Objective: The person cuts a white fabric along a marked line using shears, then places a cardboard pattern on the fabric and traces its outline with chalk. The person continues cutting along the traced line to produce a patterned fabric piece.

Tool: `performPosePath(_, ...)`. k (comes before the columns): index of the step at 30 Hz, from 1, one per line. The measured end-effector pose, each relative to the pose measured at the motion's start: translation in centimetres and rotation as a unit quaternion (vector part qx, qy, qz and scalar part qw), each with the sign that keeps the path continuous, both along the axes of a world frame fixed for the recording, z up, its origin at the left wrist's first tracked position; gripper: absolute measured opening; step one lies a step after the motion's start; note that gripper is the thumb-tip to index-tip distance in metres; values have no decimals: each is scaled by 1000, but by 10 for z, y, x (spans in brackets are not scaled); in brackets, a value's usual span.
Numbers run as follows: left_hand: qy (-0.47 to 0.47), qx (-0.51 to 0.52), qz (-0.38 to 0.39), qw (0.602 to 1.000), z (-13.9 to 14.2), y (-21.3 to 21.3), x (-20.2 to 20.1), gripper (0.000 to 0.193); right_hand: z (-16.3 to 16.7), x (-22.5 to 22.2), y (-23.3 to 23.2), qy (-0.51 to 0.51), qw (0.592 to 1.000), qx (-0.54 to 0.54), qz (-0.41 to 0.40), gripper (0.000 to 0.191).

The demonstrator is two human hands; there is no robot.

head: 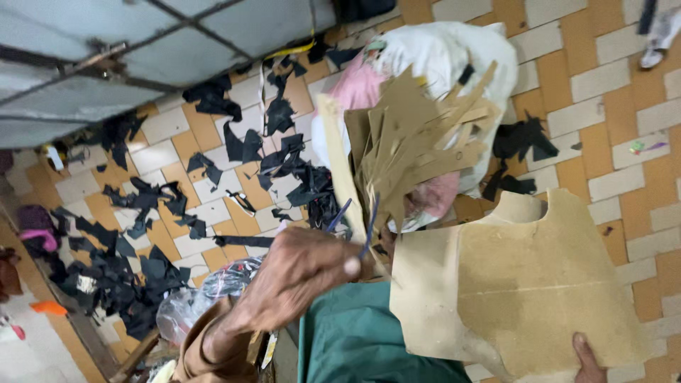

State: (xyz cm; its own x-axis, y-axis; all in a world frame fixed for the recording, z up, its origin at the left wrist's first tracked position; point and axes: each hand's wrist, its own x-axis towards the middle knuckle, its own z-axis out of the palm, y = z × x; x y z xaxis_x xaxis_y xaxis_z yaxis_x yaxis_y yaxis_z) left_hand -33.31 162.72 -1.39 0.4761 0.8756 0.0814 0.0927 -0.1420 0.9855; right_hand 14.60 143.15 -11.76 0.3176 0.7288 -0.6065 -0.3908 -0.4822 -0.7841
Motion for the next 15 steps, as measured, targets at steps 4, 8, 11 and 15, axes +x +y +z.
performPosePath(4, -90, -169, 55, 980, 53, 45, 53, 26, 21, 26, -26, -35, 998, -18, -41, 75)
performPosePath(8, 8, 17, 18, 1000, 74, 62, 122, 31, 37, 47, -46, -52, 995, -34, -79, 72)
performPosePath(11, -24, -95, 84, 992, 76, 101, 159, 35, 47, 58, -57, -64, 991, -51, -102, 69)
performPosePath(15, 16, -53, 107, 993, 80, 139, 207, 32, 58, 62, -66, -112, 981, -73, -138, 66)
